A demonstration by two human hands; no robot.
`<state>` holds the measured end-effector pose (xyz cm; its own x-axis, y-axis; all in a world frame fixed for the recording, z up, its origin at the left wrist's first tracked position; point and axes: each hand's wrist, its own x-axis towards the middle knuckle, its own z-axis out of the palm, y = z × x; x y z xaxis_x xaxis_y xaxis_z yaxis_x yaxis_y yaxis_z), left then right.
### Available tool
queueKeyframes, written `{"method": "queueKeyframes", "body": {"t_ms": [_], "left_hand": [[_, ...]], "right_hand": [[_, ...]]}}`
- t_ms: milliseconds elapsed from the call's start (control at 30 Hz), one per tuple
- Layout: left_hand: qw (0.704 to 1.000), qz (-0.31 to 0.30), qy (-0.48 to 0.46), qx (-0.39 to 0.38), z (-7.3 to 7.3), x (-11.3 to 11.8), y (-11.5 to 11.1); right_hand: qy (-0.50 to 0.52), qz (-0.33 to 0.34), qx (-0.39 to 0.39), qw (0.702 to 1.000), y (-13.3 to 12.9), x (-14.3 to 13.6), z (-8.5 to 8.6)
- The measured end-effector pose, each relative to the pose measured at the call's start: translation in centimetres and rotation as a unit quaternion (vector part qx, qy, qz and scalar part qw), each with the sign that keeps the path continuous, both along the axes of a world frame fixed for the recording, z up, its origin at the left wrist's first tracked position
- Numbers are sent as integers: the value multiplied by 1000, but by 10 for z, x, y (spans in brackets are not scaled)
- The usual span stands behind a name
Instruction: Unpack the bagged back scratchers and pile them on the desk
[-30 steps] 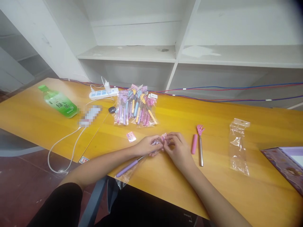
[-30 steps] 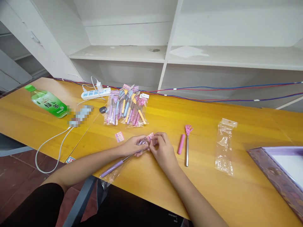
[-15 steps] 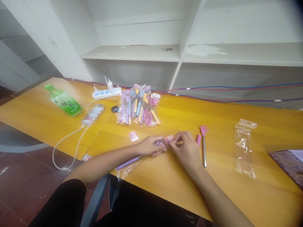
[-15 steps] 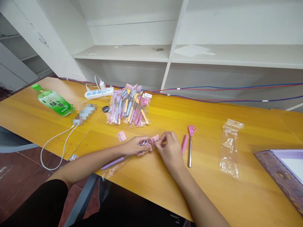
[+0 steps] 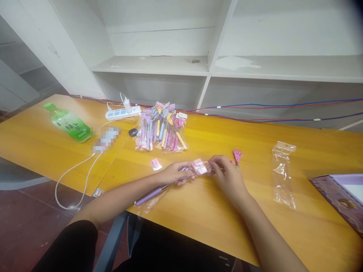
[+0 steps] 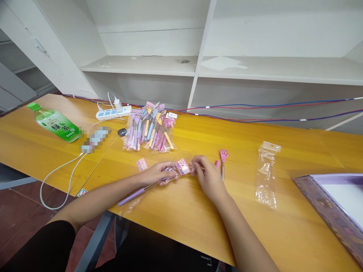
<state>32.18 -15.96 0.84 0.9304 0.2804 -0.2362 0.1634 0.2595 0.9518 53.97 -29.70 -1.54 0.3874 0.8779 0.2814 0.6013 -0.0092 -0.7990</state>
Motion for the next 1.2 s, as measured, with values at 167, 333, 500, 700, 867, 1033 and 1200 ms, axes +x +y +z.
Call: {"method": "queueKeyframes", "body": {"t_ms": [167,333,500,700,867,1033,1200], "left_hand": [[1000,-3,-13,7,-2,-1,-1],[1000,-9,-16,25,-4,-2,-1],[999,-14,-14,37,-2,-2,-1],[999,-12,-5,36,-1,-2,-2],[997,-71,18,5,3,-7,-1],[959,-248,24,-138,5,-11,-3],[932,-319,4,-173,15,-14,-10]], "right_hand": [[4,51,-17,999,-1,-2,10],[43,88,-25,995,1,-4,17],[81,83,-35,993,3,-1,12],[70,101,-31,992,3,-1,15],[92,-25,8,995,1,12,17],[223,-63,-46,972,7,-7,15],[383,96,-83,915,22,-47,9]]}}
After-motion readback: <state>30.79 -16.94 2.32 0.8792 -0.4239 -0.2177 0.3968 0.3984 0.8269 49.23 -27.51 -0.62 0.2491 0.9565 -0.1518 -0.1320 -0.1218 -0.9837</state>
